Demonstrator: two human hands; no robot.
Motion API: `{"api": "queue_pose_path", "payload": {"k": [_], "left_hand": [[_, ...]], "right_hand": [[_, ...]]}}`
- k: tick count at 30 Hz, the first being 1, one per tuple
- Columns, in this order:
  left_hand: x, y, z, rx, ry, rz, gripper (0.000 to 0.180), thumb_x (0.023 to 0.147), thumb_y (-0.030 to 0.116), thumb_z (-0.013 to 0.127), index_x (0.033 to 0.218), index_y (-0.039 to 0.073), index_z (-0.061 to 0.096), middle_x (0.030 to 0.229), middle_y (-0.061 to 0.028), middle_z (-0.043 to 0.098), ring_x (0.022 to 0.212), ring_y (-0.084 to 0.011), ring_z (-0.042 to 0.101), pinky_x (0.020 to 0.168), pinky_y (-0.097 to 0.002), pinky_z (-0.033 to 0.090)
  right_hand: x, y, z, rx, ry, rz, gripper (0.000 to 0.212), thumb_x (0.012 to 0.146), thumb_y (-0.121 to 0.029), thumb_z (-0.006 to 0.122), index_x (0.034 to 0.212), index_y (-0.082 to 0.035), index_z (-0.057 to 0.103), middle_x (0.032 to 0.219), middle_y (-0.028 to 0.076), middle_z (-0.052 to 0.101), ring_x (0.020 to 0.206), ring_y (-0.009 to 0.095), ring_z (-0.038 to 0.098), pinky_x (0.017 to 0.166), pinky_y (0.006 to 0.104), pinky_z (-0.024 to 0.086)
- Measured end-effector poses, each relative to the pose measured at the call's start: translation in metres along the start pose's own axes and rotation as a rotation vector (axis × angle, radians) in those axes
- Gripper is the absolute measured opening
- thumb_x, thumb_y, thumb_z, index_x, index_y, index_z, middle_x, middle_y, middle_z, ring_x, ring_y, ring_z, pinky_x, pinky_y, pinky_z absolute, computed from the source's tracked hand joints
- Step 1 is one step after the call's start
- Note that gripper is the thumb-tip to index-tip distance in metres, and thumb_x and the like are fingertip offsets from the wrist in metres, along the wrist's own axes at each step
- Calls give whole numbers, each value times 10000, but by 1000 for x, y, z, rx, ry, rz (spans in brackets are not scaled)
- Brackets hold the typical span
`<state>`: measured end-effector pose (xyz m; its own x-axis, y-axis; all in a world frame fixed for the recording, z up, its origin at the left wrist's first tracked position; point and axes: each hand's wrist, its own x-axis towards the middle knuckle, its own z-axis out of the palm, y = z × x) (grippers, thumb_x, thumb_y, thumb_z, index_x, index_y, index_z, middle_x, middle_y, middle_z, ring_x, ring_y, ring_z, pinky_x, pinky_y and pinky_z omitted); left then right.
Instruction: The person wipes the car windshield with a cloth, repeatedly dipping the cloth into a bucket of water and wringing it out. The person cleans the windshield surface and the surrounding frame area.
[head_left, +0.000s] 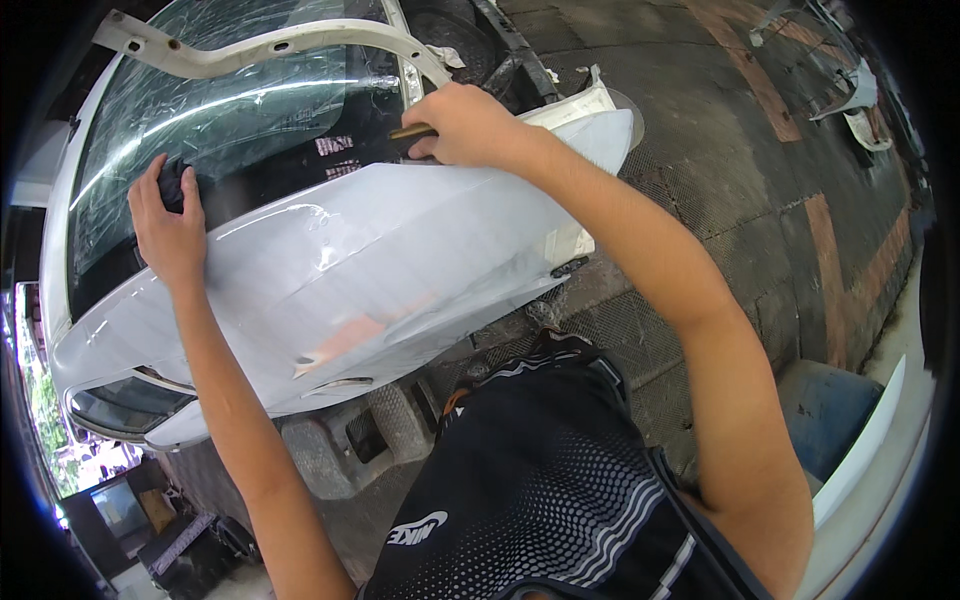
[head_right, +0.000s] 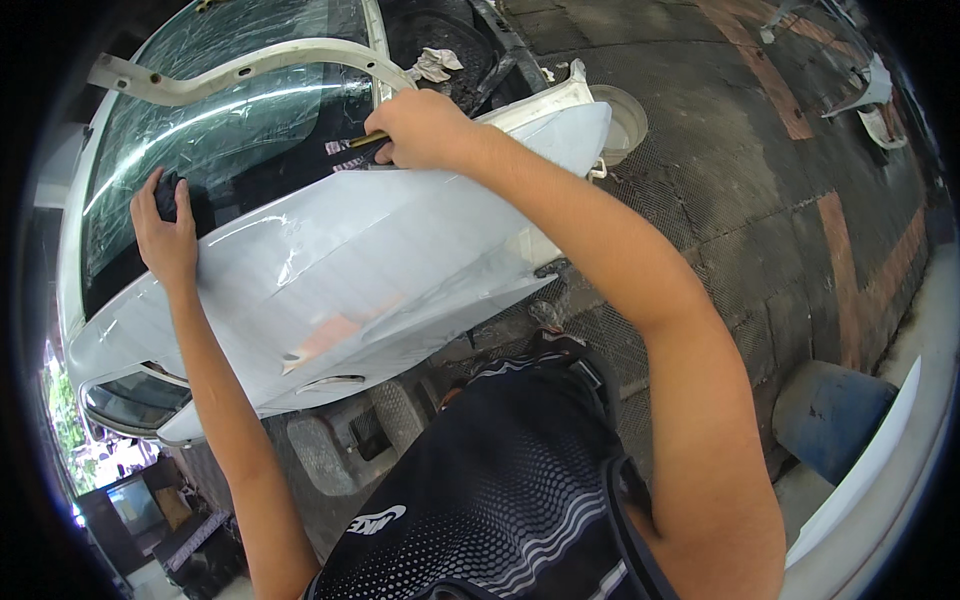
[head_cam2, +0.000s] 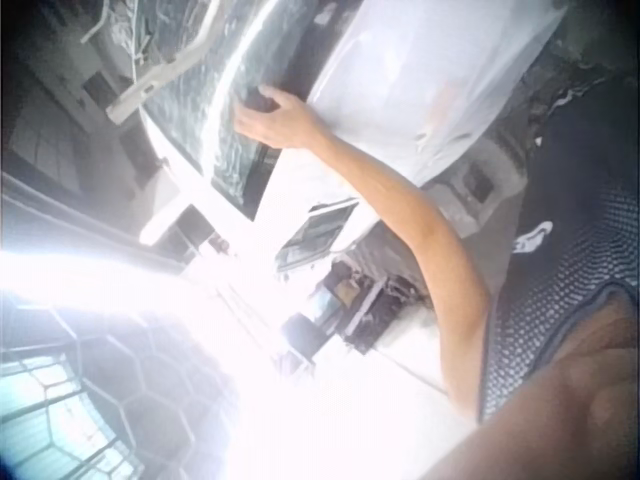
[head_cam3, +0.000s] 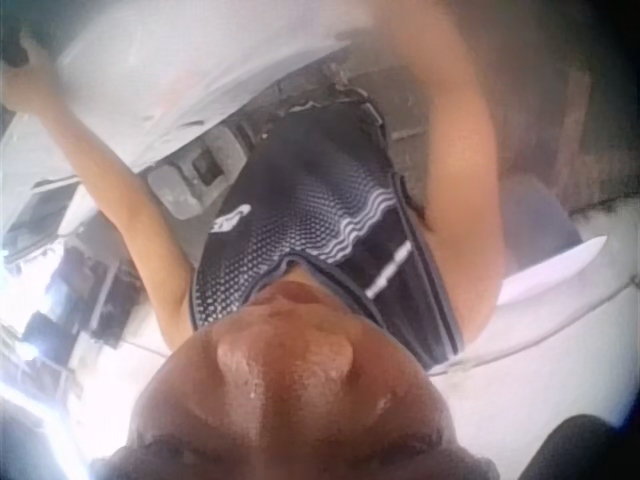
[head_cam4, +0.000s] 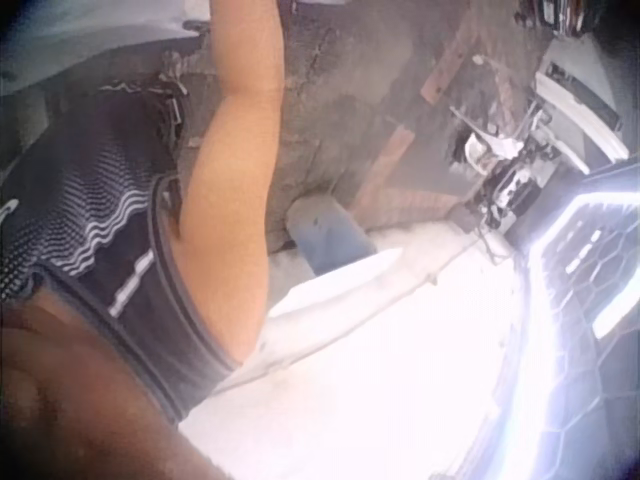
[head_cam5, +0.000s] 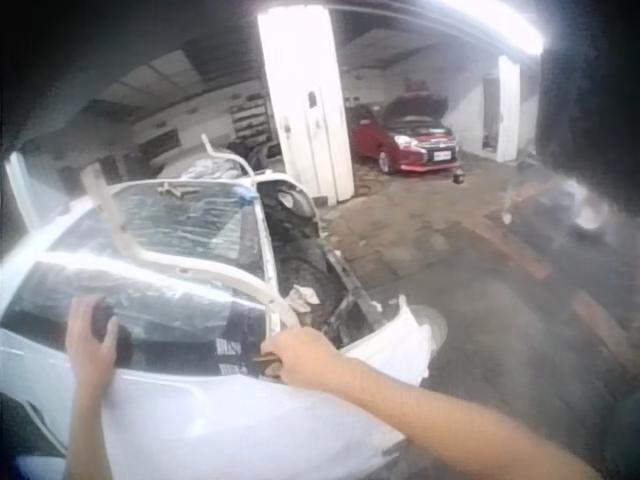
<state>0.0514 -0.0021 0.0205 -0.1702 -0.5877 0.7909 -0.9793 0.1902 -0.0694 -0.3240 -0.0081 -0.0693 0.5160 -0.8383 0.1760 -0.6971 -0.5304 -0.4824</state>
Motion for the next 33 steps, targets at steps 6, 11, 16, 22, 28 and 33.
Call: {"api": "queue_pose_path", "payload": {"k": [6, 11, 16, 22, 28, 33], "left_hand": [[-1, -6, -3, -14, 8, 27, 364, 981, 312, 763, 1291, 129, 707, 1219, -98, 693, 1122, -316, 684, 952, -422, 549], [1, 0, -2, 1, 9, 5, 356, 970, 275, 774, 1283, 116, 713, 1212, -106, 706, 1124, -314, 685, 974, -412, 541], [1, 2, -4, -16, 17, -23, 357, 965, 267, 778, 1282, 113, 719, 1202, -107, 708, 1116, -307, 689, 974, -400, 542], [-1, -7, -2, -79, 65, -23, 349, 947, 238, 794, 1268, 123, 723, 1163, -100, 709, 1062, -307, 700, 931, -388, 548], [-5, -5, -4, -52, 89, -16, 338, 956, 187, 795, 1265, 72, 721, 1159, -110, 723, 1046, -276, 707, 928, -353, 544], [-3, 2, -2, -61, 101, -39, 342, 959, 217, 793, 1273, 100, 728, 1161, -87, 730, 1039, -267, 713, 916, -348, 548]], "right_hand": [[-9, 19, 7, -172, 239, -155, 218, 838, -58, 749, 1051, -91, 783, 999, 101, 740, 998, 321, 731, 854, 453, 601], [-21, 24, 10, -123, 268, -208, 265, 789, 15, 750, 1043, -60, 772, 1046, 77, 694, 1087, 293, 681, 917, 427, 576], [-11, 24, 10, -199, 208, -244, 298, 758, 22, 755, 1045, -55, 777, 1032, 82, 688, 1063, 301, 676, 914, 422, 570], [-16, 31, -5, 31, 78, -384, 374, 695, 100, 735, 1027, -63, 792, 1028, 88, 700, 1024, 312, 675, 896, 421, 568], [-21, 20, -6, -119, 109, -385, 329, 702, 37, 758, 1016, -58, 780, 953, 67, 665, 972, 293, 663, 840, 396, 579], [-4, 17, -1, 27, 145, -462, 334, 682, 41, 773, 1002, -53, 776, 952, 75, 665, 946, 298, 670, 820, 402, 582]]}}
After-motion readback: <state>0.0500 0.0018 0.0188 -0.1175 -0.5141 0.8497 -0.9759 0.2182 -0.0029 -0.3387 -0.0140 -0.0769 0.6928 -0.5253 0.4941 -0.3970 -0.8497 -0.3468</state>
